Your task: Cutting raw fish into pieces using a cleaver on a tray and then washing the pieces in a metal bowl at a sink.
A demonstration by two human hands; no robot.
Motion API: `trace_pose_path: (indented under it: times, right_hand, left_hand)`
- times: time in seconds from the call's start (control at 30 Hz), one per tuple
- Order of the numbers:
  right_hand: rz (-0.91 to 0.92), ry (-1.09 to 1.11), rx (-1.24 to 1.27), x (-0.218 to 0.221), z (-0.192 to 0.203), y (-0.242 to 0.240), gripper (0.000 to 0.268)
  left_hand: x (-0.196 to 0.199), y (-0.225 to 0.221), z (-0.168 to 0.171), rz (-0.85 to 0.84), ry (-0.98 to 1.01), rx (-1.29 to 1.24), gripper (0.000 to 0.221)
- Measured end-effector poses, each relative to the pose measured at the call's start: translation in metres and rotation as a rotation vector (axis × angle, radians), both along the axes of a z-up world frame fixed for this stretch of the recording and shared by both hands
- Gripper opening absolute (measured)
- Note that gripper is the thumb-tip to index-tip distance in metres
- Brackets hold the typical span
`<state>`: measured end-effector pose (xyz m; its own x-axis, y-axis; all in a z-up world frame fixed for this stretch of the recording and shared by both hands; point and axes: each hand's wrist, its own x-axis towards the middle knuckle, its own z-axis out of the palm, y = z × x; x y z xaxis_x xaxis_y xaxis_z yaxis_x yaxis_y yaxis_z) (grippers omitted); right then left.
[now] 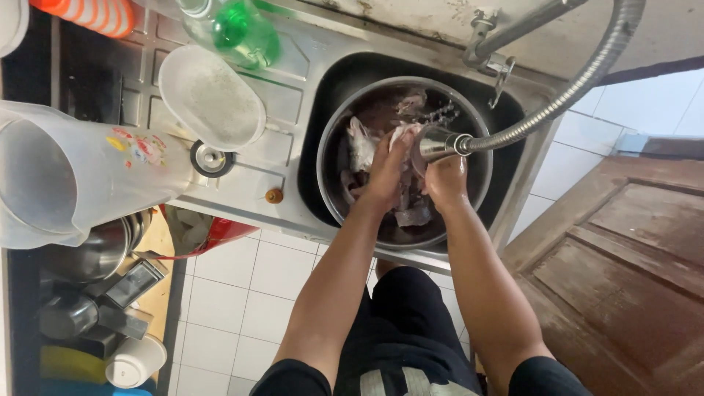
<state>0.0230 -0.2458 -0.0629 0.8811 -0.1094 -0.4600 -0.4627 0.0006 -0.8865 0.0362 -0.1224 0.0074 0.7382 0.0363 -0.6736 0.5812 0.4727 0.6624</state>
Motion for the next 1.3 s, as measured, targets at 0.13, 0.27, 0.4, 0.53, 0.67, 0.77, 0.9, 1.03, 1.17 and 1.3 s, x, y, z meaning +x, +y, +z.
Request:
trace_pose_path:
  times: [0.13, 0.27, 0.4, 0.53, 0.67, 0.77, 0.9, 1.03, 1.17, 1.3]
  right_hand:
    - [0.156, -0.145, -0.236, -0.007, 0.022, 0.003, 0.021]
    - [0.345, -0.280, -0.291, -0.017, 0.097, 0.011, 0.049]
    - [0.025, -0.378, -0.338, -0.003, 0.078, -0.014, 0.010]
    - [0.372, -0.358, -0.845, 0.011, 0.036, -0.037, 0.020]
    - [0.654, -0.086, -0.993, 0.043, 0.043, 0.015, 0.084]
    - [0.139, 0.158, -0.530, 0.049, -0.146, 0.037, 0.146]
    - [0.355, -0.093, -1.084, 0.052, -0.179, 0.032, 0.148]
    - [0.515, -0.480, -0.737, 0.023, -0.130, 0.012, 0.123]
    - [0.523, 0.287, -0.315, 0.019, 0.040, -0.006, 0.059]
    - [0.524, -0.627, -1.223, 0.060, -0.114, -0.048, 0.040]
  left_hand:
    - [-0.005, -0.001, -0.045, 0.075, -0.005, -0.109, 0.073]
    - [-0.008, 0.011, -0.038, 0.126, -0.054, -0.282, 0.040]
    - [-0.006, 0.023, 0.000, 0.241, -0.068, -0.407, 0.017]
    - [-0.005, 0.065, -0.016, 0.119, 0.084, 0.095, 0.035]
    - [-0.004, 0.084, -0.004, -0.195, 0.259, 0.704, 0.074]
    - [-0.002, 0.091, -0.012, -0.398, 0.298, 0.800, 0.079]
    - [-0.011, 0.085, -0.025, -0.441, 0.278, 0.883, 0.076]
    - [-0.035, 0.070, -0.034, -0.531, -0.199, 1.237, 0.084]
    - [-0.050, 0.065, -0.063, -0.581, -0.265, 1.401, 0.081]
    - [-0.051, 0.061, -0.057, -0.437, -0.392, 1.348, 0.065]
